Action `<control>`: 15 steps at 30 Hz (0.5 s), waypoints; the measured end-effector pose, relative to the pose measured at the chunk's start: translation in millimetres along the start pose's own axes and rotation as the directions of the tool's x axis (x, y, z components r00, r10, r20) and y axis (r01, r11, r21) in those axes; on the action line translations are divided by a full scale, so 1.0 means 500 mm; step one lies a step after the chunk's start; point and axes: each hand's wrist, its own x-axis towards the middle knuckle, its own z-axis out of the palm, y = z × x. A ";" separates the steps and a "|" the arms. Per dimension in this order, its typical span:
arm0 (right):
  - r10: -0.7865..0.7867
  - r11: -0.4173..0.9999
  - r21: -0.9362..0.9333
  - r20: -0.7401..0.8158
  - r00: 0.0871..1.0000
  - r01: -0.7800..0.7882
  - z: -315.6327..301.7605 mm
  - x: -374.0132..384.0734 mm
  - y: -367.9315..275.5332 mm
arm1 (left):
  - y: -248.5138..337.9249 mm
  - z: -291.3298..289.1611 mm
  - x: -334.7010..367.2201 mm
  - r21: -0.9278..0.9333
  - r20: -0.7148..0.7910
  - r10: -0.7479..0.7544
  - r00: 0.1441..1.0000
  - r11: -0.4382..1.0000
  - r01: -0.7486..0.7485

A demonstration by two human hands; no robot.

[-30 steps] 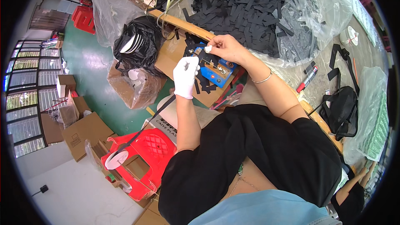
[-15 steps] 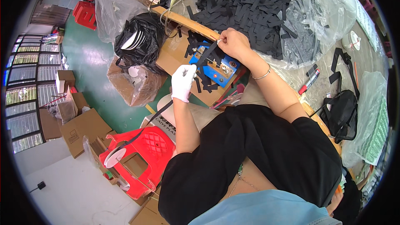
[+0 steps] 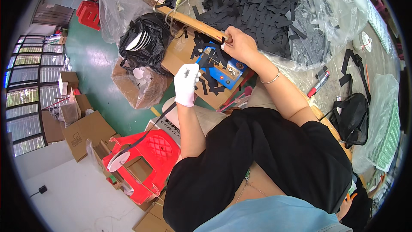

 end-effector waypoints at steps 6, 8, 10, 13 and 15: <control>0.044 0.975 0.212 0.137 0.990 -0.072 -0.017 0.000 -0.006 | 0.020 0.038 0.008 -0.035 0.059 0.017 0.998 0.999 -0.015; -0.028 0.954 0.301 0.071 0.997 0.006 -0.010 0.000 0.000 | 0.017 0.042 0.011 -0.034 0.053 0.012 0.999 0.999 -0.011; -0.016 0.964 0.265 0.105 0.994 -0.012 -0.020 -0.002 -0.005 | 0.017 0.044 0.012 -0.042 0.053 0.016 0.998 0.999 -0.014; -0.091 0.978 0.195 0.059 0.994 0.078 -0.015 -0.008 0.006 | 0.015 0.044 0.013 -0.049 0.054 0.021 0.998 0.999 -0.019; -0.185 0.970 0.156 -0.014 0.983 0.185 -0.013 -0.010 0.004 | 0.014 0.041 0.013 -0.048 0.050 0.021 0.999 0.999 -0.019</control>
